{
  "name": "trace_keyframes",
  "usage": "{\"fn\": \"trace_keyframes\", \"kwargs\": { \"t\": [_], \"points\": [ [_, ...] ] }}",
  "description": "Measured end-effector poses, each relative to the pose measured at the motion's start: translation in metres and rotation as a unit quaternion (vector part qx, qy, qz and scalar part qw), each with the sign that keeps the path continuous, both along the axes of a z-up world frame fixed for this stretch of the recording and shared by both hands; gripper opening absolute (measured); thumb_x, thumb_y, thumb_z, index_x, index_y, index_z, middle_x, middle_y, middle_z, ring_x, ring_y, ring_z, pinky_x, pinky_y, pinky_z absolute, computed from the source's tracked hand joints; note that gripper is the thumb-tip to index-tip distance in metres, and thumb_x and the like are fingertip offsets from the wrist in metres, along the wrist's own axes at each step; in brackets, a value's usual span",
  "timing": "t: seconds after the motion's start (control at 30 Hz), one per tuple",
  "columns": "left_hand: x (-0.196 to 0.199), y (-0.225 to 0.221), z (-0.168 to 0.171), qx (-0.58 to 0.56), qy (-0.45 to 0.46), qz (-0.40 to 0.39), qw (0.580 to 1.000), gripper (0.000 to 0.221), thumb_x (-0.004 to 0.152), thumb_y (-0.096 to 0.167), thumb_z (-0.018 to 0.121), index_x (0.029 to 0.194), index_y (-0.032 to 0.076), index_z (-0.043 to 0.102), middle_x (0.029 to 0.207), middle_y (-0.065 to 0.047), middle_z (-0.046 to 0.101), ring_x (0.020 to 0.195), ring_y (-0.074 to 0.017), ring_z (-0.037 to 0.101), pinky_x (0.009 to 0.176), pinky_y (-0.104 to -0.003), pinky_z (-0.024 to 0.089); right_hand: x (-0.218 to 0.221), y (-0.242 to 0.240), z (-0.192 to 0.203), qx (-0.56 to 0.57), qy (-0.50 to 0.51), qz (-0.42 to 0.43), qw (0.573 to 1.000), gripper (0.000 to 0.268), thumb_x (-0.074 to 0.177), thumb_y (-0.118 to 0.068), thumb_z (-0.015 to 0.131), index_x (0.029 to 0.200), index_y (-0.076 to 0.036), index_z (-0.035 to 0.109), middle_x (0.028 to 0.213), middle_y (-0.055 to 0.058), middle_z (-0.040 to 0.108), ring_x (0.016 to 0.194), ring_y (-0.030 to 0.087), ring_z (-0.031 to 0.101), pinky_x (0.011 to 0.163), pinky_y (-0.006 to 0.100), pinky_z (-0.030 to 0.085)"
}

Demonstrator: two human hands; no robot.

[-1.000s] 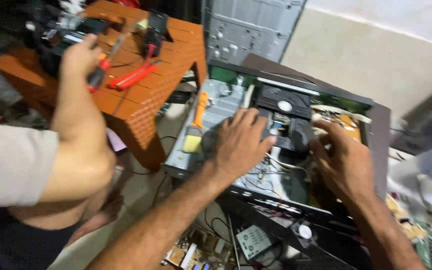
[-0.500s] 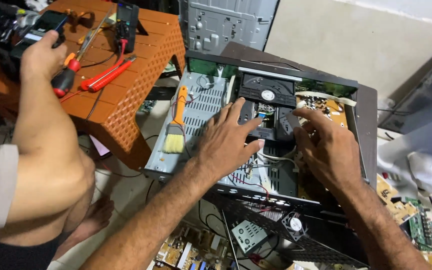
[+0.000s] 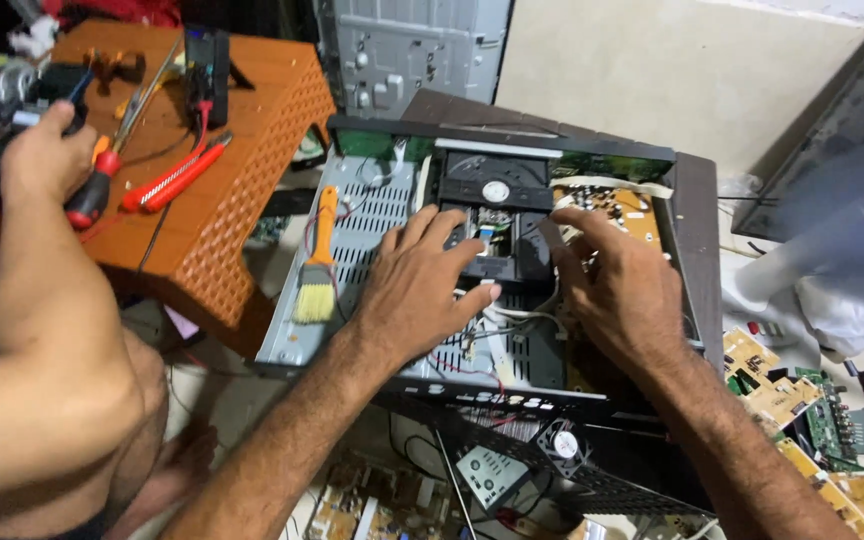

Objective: Adjusting and inspecting internal components of a DVD player during a repair.

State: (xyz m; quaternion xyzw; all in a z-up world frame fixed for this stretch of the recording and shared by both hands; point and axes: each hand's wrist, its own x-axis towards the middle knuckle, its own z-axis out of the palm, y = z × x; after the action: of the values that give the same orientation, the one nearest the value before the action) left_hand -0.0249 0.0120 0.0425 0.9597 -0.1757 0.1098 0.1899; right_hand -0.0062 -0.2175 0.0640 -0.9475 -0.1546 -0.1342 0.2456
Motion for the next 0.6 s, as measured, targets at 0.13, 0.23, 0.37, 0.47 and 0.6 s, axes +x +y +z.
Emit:
{"fn": "trace_keyframes", "kwargs": {
  "t": [0.13, 0.23, 0.37, 0.47, 0.6],
  "points": [
    [0.013, -0.007, 0.015, -0.009, 0.037, 0.006, 0.999, 0.071, 0.088, 0.048, 0.071, 0.145, 0.008, 0.055, 0.136, -0.017, 0.058, 0.14, -0.0378, 0.044, 0.112, -0.063, 0.032, -0.009, 0.007, 0.015, 0.029, 0.014, -0.012, 0.999, 0.038, 0.095, -0.008, 0.065, 0.131, -0.019, 0.069, 0.081, 0.01, 0.077, 0.075, 0.034, 0.073, 0.072, 0.045, 0.057],
    [0.027, -0.016, 0.012, 0.027, 0.031, 0.004, 0.999, 0.073, 0.086, 0.058, 0.072, 0.135, 0.004, 0.062, 0.123, -0.016, 0.056, 0.133, -0.0387, 0.045, 0.109, -0.063, 0.031, -0.009, 0.007, 0.014, 0.03, 0.007, 0.001, 1.0, 0.036, 0.095, -0.01, 0.065, 0.129, -0.019, 0.07, 0.077, 0.009, 0.076, 0.073, 0.033, 0.073, 0.069, 0.046, 0.056],
    [0.036, -0.02, 0.0, 0.066, -0.005, 0.042, 0.997, 0.079, 0.077, 0.071, 0.075, 0.127, 0.01, 0.067, 0.109, -0.008, 0.049, 0.121, -0.0297, 0.047, 0.108, -0.058, 0.032, -0.003, -0.001, 0.006, 0.018, -0.003, 0.016, 1.0, 0.036, 0.097, -0.008, 0.064, 0.131, -0.018, 0.069, 0.076, 0.009, 0.075, 0.068, 0.028, 0.072, 0.067, 0.041, 0.057],
    [0.041, -0.018, -0.003, 0.065, -0.038, 0.03, 0.997, 0.08, 0.074, 0.071, 0.078, 0.124, 0.009, 0.068, 0.106, -0.006, 0.045, 0.116, -0.0296, 0.046, 0.106, -0.058, 0.032, -0.003, -0.002, 0.005, 0.023, -0.014, 0.02, 0.999, 0.036, 0.098, -0.009, 0.064, 0.132, -0.017, 0.069, 0.076, 0.009, 0.074, 0.067, 0.028, 0.071, 0.067, 0.04, 0.057],
    [0.045, -0.018, -0.009, 0.054, -0.058, 0.027, 0.997, 0.084, 0.068, 0.076, 0.079, 0.12, 0.011, 0.071, 0.102, -0.003, 0.042, 0.111, -0.028, 0.045, 0.104, -0.059, 0.033, 0.0, -0.003, -0.001, -0.001, -0.019, 0.015, 1.0, 0.037, 0.096, -0.019, 0.067, 0.133, -0.021, 0.066, 0.078, 0.008, 0.073, 0.073, 0.032, 0.072, 0.07, 0.05, 0.057]
  ]
}}
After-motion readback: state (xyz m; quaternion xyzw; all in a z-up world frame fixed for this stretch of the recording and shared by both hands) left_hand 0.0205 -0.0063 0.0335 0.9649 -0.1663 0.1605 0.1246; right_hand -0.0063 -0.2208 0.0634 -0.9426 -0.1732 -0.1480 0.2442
